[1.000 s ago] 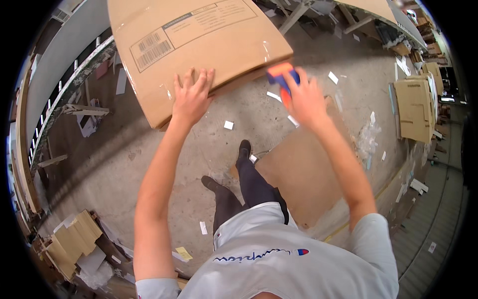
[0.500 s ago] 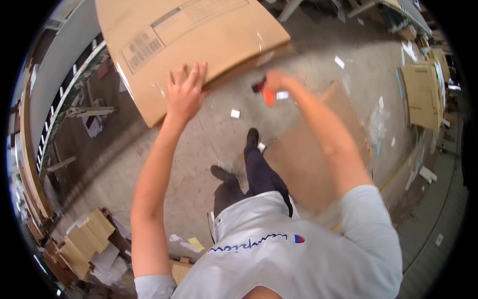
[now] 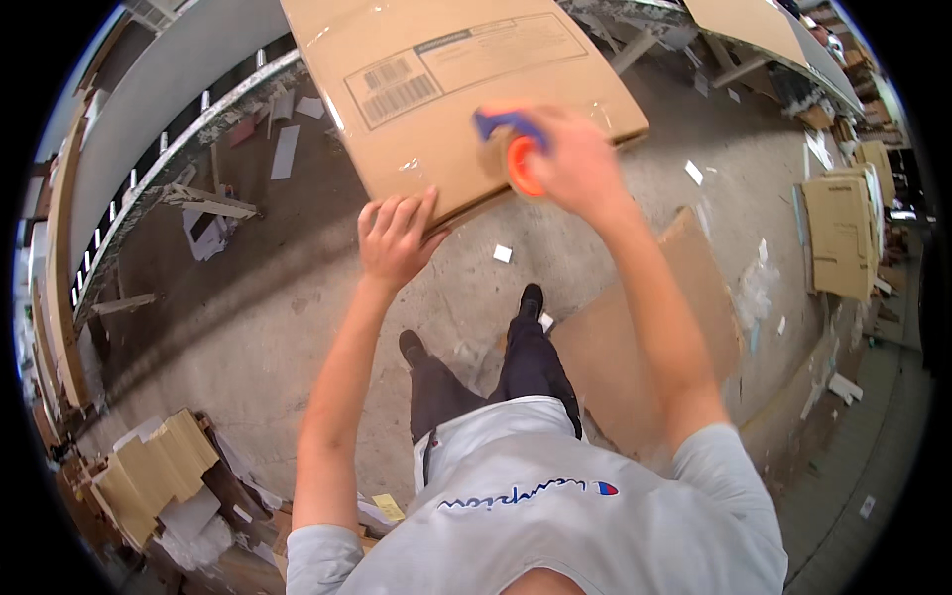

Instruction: The person tapes several cardboard boxes closed on a conveyor belt by hand using a tape dispenser.

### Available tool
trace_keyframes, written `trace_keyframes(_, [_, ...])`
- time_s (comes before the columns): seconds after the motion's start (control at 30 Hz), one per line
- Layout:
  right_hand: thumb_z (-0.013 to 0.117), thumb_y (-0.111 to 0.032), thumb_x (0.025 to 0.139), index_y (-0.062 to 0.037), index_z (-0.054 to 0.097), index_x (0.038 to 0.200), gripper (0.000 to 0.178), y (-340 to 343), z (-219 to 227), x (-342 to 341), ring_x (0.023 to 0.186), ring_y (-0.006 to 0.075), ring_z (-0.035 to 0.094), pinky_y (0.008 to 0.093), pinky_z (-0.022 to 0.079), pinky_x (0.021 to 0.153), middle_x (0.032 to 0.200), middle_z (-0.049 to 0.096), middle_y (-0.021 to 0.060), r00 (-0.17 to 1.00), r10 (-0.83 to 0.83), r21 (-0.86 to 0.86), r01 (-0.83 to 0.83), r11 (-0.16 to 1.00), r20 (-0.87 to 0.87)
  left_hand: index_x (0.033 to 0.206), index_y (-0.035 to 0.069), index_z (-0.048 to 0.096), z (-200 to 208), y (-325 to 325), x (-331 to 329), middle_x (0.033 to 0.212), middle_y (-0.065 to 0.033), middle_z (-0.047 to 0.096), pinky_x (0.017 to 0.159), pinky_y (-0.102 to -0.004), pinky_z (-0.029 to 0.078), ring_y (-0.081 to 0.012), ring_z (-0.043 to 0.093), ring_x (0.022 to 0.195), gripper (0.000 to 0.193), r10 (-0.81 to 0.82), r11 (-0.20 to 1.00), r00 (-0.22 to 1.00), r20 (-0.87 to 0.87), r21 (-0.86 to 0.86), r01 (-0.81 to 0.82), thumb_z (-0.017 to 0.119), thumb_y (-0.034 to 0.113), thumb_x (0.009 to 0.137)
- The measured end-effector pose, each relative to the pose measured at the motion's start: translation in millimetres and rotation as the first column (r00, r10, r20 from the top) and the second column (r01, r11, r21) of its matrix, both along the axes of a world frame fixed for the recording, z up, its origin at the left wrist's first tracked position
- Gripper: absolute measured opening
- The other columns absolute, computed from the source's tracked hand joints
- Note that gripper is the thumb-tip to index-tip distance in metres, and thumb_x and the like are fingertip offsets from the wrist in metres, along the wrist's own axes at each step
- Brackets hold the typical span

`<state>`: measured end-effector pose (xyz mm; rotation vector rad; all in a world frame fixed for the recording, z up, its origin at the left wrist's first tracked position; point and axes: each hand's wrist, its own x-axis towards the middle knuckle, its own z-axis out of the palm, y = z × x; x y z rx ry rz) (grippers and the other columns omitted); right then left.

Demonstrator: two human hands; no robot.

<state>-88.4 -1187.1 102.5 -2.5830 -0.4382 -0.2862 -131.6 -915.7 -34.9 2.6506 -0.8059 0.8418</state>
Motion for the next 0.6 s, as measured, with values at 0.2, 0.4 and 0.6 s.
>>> trace_keyframes(0.2, [0.064,-0.024,0.088,-0.0135,0.059,0.133,0.046,25,-28,-4,0.106,0.0432,0.065,0.0519,0.055,0.089,0.129,0.063,0.0191,0.984,-0.089,-0.442,0.011,0.897,-0.157,0.135,0.014,0.064,-9,8,6,0.105,0.0011,0.059,0.106,-0.0455,0.041,-0.0164,0.057,0.11,0.065,-0.111,0.99,0.992,-0.063,-0.093,0.105,0.079,0.044,0.079])
trace_keyframes(0.4, [0.067,-0.02,0.089,-0.0134,0.058,0.132,0.044,30,-45,-58,0.103,0.0443,0.061,0.0525,0.055,0.086,0.136,0.056,0.0188,0.995,-0.095,-0.452,0.081,0.888,-0.008,0.134,0.013,0.065,-14,23,7,0.103,0.0009,0.057,0.104,-0.0449,0.042,-0.017,0.057,0.109,0.064,-0.143,0.987,0.989,-0.027,-0.074,0.14,0.078,0.045,0.08])
trace_keyframes(0.6, [0.072,-0.014,0.083,-0.0108,0.054,0.137,0.056,21,-79,-159,0.102,0.0411,0.059,0.0486,0.056,0.083,0.142,0.051,0.0173,0.964,-0.225,-0.488,0.131,0.863,-0.14,0.13,0.014,0.069,-11,31,6,0.099,0.0023,0.059,0.102,-0.0437,0.043,-0.0162,0.058,0.106,0.064,-0.131,0.988,0.991,0.003,-0.076,0.131,0.081,0.045,0.076])
